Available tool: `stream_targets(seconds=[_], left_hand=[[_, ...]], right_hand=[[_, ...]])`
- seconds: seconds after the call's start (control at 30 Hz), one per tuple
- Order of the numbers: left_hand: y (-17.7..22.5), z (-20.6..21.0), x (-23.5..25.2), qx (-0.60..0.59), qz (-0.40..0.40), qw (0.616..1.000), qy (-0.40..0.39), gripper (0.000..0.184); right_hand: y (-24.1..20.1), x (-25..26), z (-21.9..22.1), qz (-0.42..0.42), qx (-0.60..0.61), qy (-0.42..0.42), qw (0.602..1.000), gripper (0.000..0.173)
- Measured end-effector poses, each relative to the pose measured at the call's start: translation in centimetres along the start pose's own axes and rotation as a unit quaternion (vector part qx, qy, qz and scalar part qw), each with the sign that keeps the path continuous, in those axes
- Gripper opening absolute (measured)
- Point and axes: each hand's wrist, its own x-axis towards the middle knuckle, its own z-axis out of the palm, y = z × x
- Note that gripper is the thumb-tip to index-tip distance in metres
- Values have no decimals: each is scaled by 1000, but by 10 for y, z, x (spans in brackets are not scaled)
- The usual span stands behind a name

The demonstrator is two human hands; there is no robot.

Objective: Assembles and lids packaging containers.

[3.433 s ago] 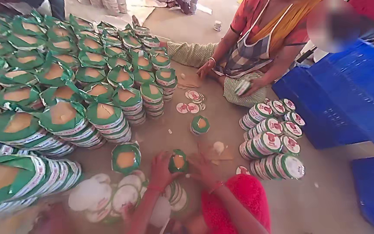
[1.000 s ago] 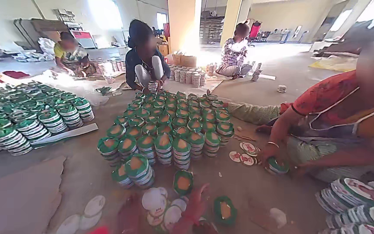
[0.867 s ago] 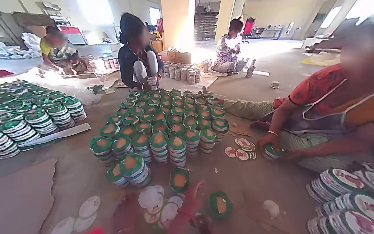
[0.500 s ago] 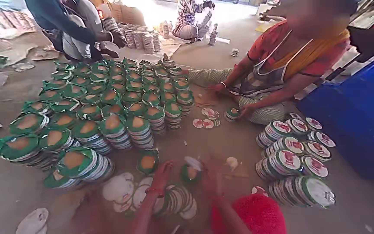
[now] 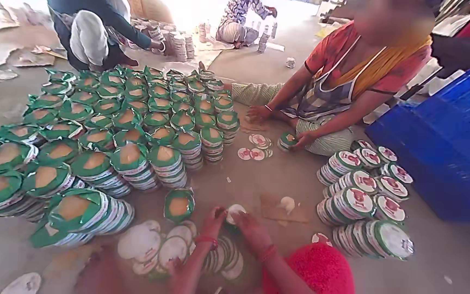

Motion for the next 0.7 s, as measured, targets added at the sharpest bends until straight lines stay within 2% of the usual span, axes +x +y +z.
stream_targets(seconds=[0.1, 0.17, 0.27, 0.3, 0.5, 0.7], left_hand=[[5, 0, 1, 64, 3, 998, 1, 42], [6, 2, 2, 95, 18, 995, 0, 40], [4, 4, 1, 101, 26, 995, 12, 38], [4, 5, 0, 102, 23, 994, 16, 38], [5, 8, -1, 99, 1, 995, 27, 40], [-6, 13, -1, 72, 31, 996, 43, 35]], right_hand=[[-6, 1, -1, 11, 14, -22, 1000, 41], [-11, 2, -4, 40, 31, -27, 998, 42], [-14, 10, 5, 42, 22, 38, 998, 37], [-15, 14, 9, 41, 17, 37, 998, 39], [-25, 25, 12, 131, 11, -146, 981, 55], [-18, 17, 19, 147, 40, -136, 979, 54]])
